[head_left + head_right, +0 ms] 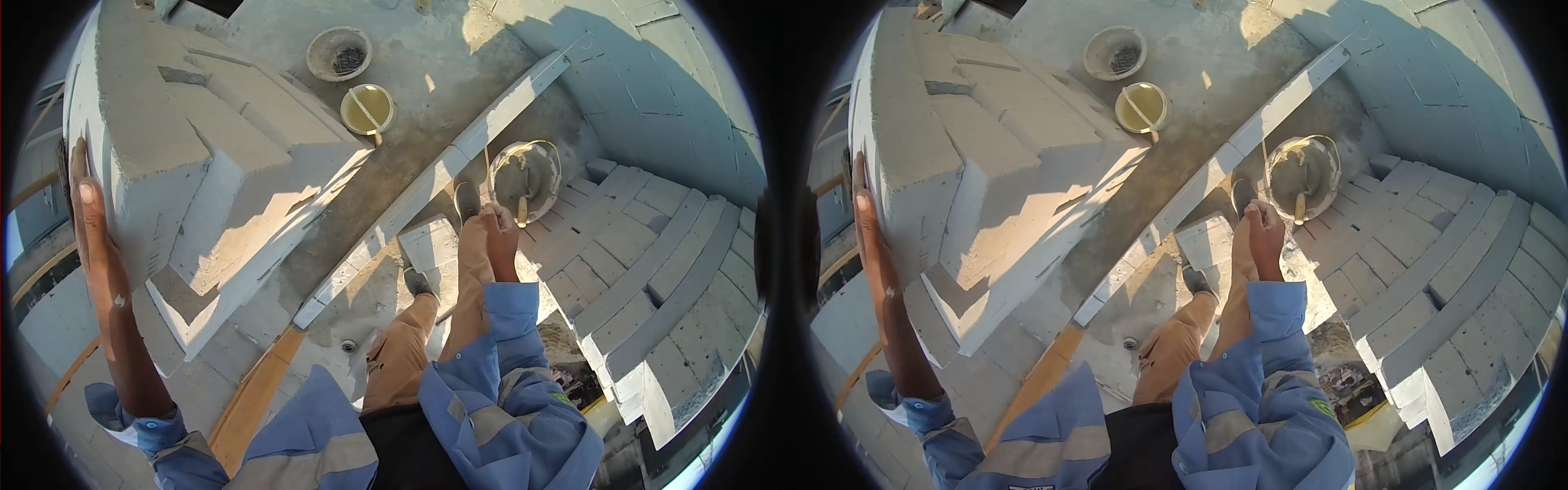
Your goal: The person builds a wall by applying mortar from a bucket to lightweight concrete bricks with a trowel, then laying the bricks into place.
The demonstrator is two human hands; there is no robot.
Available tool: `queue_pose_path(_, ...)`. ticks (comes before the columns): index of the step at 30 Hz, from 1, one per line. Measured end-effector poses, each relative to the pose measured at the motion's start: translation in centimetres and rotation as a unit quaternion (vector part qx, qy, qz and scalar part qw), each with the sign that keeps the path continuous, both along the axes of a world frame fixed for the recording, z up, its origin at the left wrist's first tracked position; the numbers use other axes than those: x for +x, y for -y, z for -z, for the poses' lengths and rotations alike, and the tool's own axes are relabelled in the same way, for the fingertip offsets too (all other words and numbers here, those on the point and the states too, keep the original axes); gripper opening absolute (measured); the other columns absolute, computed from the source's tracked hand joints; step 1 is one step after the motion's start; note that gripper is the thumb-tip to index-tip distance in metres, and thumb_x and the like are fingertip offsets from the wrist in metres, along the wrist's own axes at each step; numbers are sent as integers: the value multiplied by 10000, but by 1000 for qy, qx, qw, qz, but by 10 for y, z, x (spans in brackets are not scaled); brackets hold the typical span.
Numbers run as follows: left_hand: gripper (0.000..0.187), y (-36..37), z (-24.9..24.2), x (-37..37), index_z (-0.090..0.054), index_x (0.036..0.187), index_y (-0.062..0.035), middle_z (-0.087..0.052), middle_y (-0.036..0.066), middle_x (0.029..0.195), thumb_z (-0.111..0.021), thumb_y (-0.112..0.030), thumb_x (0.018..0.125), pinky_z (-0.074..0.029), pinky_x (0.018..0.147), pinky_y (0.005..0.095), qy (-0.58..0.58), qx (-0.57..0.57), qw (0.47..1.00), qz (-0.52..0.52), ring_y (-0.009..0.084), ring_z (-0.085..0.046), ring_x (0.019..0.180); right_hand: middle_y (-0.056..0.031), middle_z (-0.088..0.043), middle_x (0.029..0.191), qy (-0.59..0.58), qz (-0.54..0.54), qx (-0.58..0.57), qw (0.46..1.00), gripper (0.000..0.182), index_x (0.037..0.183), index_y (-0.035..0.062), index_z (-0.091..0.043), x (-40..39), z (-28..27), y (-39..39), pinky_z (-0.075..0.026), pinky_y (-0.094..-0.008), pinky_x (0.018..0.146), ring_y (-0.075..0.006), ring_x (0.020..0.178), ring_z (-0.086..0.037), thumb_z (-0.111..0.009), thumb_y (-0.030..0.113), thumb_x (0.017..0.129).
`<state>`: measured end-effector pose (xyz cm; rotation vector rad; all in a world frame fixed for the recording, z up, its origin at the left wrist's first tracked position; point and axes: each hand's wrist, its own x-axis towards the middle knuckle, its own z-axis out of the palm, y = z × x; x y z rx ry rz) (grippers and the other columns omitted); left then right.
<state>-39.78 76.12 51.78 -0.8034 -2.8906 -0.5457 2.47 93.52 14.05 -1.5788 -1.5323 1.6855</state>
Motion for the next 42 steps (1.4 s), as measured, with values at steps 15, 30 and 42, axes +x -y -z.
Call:
queue_pose_path(15, 1002, -63, 1, -26, -228, 1519, -61, -250, 192, 1557, -269, -792, 835, -234, 1163, 500, 116, -109, 980, -123, 309, -271, 1435, -107, -684, 869, 75, -197, -129, 969, 454, 1128, -33, -611, -439, 342, -172, -488, -298, 645, -182, 744, -642, -668, 343, 881)
queue_pose_path(30, 968, -63, -3, -37, -230, 1520, -74, -254, 192, 1553, -288, -772, 851, -287, 1141, 498, 154, -155, 961, -173, 297, -293, 1426, -244, -605, 1105, -109, 82, -460, 877, 291, 1161, -131, -453, -555, 354, -197, -611, -283, 575, -391, 942, -673, -513, 63, 953)
queue_pose_path(42, 942, -14, -17, -7, -231, 1521, -85, -257, 193, 1550, -303, -756, 865, -329, 1123, 496, 81, -56, 995, -12, 287, -311, 1418, -36, -650, 997, -226, 107, -193, 949, 286, 1182, 43, -570, -267, 43, -156, -436, -242, 499, -149, 764, -651, -642, 146, 926)
